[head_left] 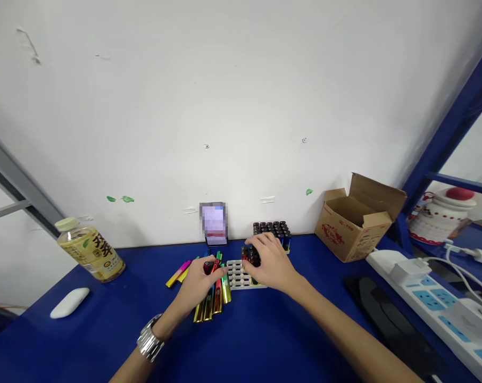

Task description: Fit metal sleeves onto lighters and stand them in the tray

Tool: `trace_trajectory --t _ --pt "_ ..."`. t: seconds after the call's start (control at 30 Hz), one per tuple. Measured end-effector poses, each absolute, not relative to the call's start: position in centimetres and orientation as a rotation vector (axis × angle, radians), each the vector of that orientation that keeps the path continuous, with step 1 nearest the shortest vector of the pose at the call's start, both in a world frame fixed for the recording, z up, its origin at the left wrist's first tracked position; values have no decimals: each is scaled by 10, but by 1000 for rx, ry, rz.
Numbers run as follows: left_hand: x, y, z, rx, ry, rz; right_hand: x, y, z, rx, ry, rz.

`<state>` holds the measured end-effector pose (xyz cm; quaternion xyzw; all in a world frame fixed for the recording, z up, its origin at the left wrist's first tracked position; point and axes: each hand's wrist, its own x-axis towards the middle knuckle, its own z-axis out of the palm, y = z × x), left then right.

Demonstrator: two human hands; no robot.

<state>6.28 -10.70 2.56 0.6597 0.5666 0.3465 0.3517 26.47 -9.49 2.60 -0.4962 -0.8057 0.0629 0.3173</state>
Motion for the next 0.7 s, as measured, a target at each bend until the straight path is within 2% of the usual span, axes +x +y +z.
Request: trace_trajectory --t 0.17,0.33,0.43,0.6,0.7 --pt "44 -106 32 1795 1630 622 245 -76 55 -1576 -2488 64" --pt "26 -100 30 2013 1884 280 238 -82 76 -1557 -2414 113" --pt "23 -99 26 2063 1960 151 234 -87 84 -1431 -2294 341" --pt "23 -103 17 2078 2080 103 217 -80 69 -1375 -2352 1014" --pt "20 -106 11 2128 2112 114 204 -75 56 -1447 -2347 1059"
